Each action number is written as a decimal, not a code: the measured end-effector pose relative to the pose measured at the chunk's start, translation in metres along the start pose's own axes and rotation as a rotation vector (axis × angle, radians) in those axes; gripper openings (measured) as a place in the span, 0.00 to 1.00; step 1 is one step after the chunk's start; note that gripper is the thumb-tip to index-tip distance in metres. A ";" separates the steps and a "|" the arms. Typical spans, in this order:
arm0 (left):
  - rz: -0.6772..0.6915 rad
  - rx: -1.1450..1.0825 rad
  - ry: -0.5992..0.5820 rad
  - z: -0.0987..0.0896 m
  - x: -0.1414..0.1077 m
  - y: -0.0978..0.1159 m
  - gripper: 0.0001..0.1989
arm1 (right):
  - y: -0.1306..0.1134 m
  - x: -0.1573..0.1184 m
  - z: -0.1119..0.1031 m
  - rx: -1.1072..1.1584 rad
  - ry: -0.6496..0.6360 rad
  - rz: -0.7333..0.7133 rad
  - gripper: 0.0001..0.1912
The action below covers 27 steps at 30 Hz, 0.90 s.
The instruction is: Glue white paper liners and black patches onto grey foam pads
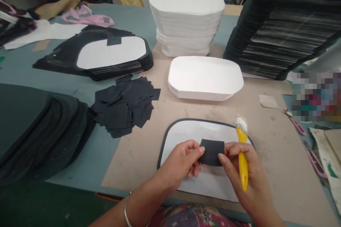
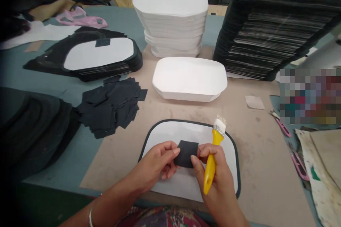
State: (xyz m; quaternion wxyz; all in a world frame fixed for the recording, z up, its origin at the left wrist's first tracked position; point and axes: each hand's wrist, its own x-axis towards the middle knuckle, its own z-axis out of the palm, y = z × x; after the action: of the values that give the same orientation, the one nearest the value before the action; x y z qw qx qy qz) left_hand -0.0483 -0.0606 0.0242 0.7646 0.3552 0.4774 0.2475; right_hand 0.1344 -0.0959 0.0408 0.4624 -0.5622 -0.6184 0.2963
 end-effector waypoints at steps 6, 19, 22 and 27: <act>0.244 0.530 0.232 0.000 0.032 0.021 0.12 | 0.032 0.023 0.003 -0.211 -0.021 0.161 0.06; 0.197 1.479 0.465 0.013 0.059 0.037 0.09 | 0.060 0.044 0.016 -0.752 -0.106 0.062 0.06; 0.198 1.511 0.485 0.012 0.055 0.037 0.13 | 0.059 0.045 0.014 -0.775 -0.090 0.047 0.06; 0.256 1.248 0.608 -0.030 0.019 0.043 0.17 | 0.050 0.034 -0.017 -0.759 0.009 0.081 0.15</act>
State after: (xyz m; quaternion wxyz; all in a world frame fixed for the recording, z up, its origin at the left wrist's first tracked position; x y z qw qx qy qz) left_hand -0.0692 -0.0108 0.0383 0.2158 0.6959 0.6771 0.1035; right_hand 0.1728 -0.0553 0.0110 0.2119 -0.7187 -0.6593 0.0617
